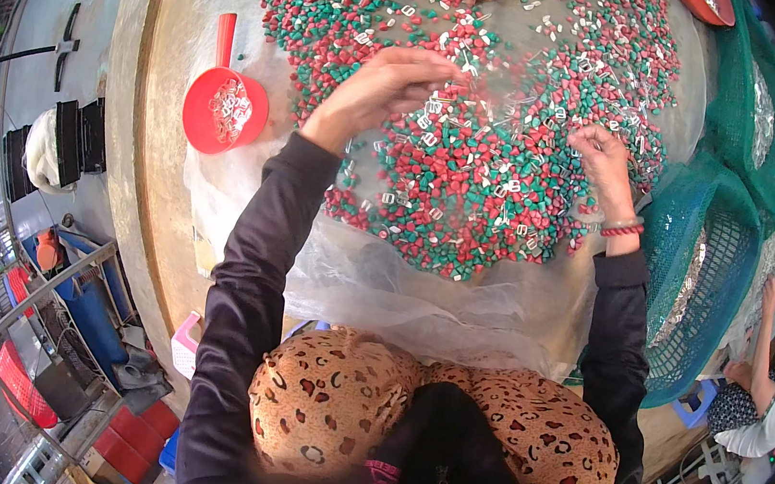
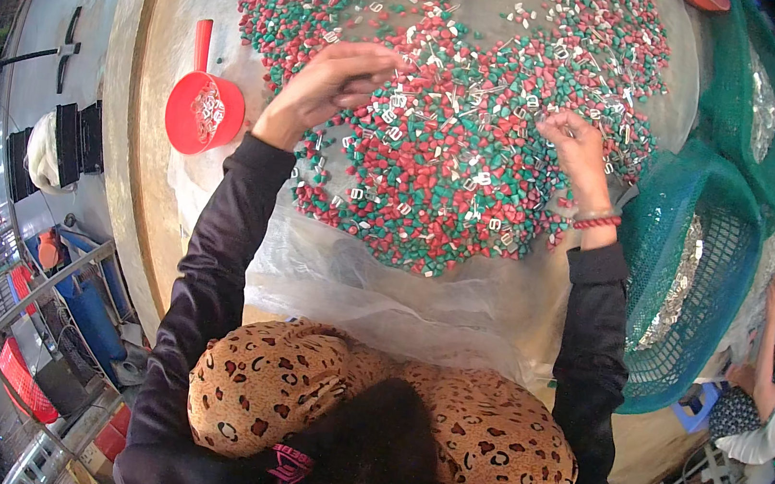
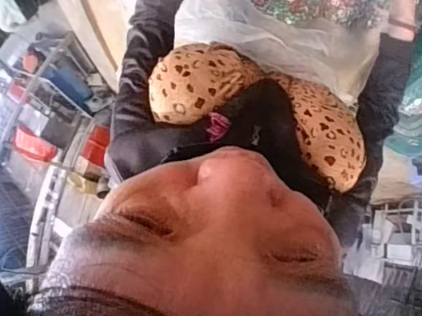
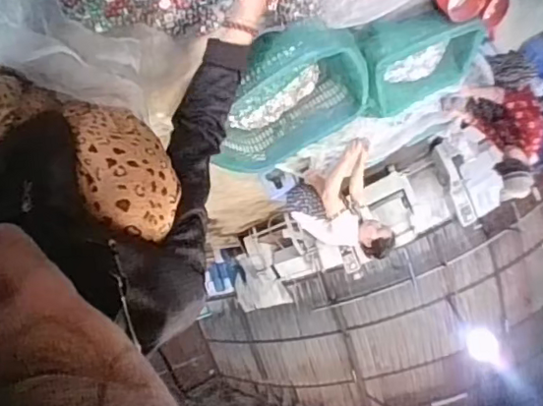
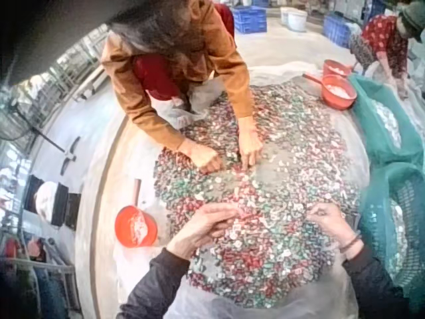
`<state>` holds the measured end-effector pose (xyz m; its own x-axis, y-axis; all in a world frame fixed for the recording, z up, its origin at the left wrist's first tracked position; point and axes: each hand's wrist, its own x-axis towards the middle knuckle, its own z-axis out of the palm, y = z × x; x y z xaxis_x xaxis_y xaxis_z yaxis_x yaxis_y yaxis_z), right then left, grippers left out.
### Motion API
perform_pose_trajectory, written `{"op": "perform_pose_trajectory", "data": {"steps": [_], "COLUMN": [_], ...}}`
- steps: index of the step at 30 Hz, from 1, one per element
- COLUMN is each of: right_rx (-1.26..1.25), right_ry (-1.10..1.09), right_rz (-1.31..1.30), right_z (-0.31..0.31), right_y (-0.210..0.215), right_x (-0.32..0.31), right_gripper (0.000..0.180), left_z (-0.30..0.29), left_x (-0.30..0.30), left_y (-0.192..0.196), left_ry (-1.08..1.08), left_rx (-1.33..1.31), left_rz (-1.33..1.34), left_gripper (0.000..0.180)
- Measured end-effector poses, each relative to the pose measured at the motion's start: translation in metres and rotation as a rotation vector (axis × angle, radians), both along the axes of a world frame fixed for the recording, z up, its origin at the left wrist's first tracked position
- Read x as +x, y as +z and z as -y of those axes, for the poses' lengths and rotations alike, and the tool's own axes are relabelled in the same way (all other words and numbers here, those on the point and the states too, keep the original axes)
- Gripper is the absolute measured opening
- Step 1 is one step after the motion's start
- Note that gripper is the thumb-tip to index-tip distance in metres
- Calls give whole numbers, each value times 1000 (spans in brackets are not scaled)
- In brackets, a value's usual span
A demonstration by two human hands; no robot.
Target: The person sits cross-legged on the floor and sorts small red, green, and white plastic caps by hand from a large pile on a plastic sheet. They pick up individual caps and place them into a red scoop and a green basket. Another person is also sorting nearby.
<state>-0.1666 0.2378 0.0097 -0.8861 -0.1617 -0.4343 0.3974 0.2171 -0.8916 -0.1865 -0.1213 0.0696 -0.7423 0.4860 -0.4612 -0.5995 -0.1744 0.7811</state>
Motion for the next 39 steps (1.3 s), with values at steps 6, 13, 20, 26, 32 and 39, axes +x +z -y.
{"op": "perform_pose_trajectory", "data": {"steps": [6,13,20,26,32,39], "right_rx": [-1078,-880,77,970,50,-816], "right_ry": [-15,131,420,837,200,-806], "right_rz": [252,308,-477,-725,-263,548], "right_z": [15,27,94,104,94,47], "right_y": [61,85,31,-14,26,78], "right_x": [25,20,-9,-8,6,53], "right_gripper": [13,33,17,21,9,24], "left_z": [-60,-53,-4,14,-2,-46], "left_x": [-19,16,43,49,42,54], "left_y": [-61,-89,-48,-2,-2,-72], "left_ry": [-468,-563,-21,73,53,-193], "left_rx": [-767,-1167,-566,513,675,-495], "left_rz": [-1062,-1237,-363,-20,83,-884], "left_gripper": [23,19,28,32,47,19]}}
